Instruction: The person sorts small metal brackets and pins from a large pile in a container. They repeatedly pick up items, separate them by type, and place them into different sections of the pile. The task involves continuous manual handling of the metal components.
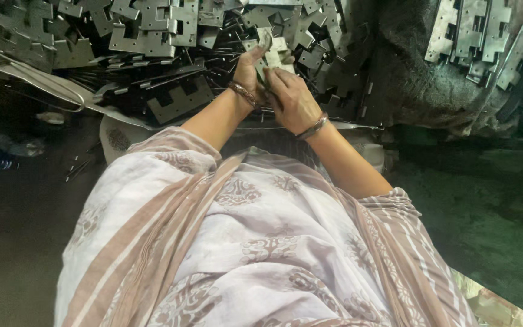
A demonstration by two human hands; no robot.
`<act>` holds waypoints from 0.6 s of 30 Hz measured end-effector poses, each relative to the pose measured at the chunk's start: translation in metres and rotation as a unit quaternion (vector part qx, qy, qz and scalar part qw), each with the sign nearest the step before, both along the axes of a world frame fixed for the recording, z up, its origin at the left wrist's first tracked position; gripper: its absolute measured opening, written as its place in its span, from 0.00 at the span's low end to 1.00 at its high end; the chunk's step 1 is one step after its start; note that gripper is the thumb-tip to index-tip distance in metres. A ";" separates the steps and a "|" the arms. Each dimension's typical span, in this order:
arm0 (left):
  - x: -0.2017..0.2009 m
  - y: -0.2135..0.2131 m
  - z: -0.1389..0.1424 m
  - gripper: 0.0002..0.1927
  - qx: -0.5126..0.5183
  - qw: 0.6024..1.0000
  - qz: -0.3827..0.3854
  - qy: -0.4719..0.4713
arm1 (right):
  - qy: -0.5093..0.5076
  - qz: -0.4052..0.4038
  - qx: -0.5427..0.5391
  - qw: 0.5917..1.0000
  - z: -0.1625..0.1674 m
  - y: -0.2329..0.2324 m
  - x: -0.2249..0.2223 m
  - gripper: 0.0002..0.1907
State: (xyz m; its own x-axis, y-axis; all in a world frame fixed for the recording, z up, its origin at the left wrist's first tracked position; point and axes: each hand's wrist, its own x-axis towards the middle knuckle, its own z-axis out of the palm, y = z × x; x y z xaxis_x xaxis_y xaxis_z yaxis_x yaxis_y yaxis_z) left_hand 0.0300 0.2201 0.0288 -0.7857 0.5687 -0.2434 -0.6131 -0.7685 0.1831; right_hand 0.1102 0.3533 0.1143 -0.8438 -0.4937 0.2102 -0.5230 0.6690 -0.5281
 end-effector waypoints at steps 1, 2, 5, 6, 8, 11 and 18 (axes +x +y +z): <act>0.001 -0.003 0.000 0.30 0.020 0.999 -0.008 0.034 | 0.008 0.011 0.031 0.999 0.005 -0.004 0.002 0.31; 0.001 -0.008 0.003 0.30 0.053 0.996 -0.016 0.075 | 0.029 0.006 0.045 0.999 0.009 -0.006 0.005 0.32; 0.003 -0.018 0.015 0.29 0.122 0.975 -0.043 0.180 | 0.081 -0.016 0.065 0.995 0.019 -0.009 0.011 0.34; 0.002 -0.019 0.019 0.29 0.125 0.970 -0.053 0.203 | 0.092 -0.025 0.056 0.994 0.022 -0.008 0.012 0.34; -0.001 -0.019 0.022 0.30 0.125 0.964 -0.058 0.225 | 0.074 -0.032 0.025 0.996 0.025 -0.005 0.012 0.37; -0.008 -0.012 0.017 0.29 0.081 0.979 -0.042 0.182 | 0.023 -0.023 -0.005 0.999 0.023 0.001 0.009 0.44; 0.006 0.005 0.020 0.35 -0.188 0.962 -0.125 0.151 | -0.008 -0.063 -0.120 0.991 0.006 0.026 0.006 0.34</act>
State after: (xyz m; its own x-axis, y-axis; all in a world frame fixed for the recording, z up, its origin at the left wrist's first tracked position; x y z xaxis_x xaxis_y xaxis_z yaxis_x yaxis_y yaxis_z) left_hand 0.0359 0.2253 0.0488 -0.7027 0.6658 -0.2507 -0.6457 -0.4489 0.6177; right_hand 0.1158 0.3795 0.1204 -0.8996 -0.3219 0.2951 -0.4339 0.5823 -0.6875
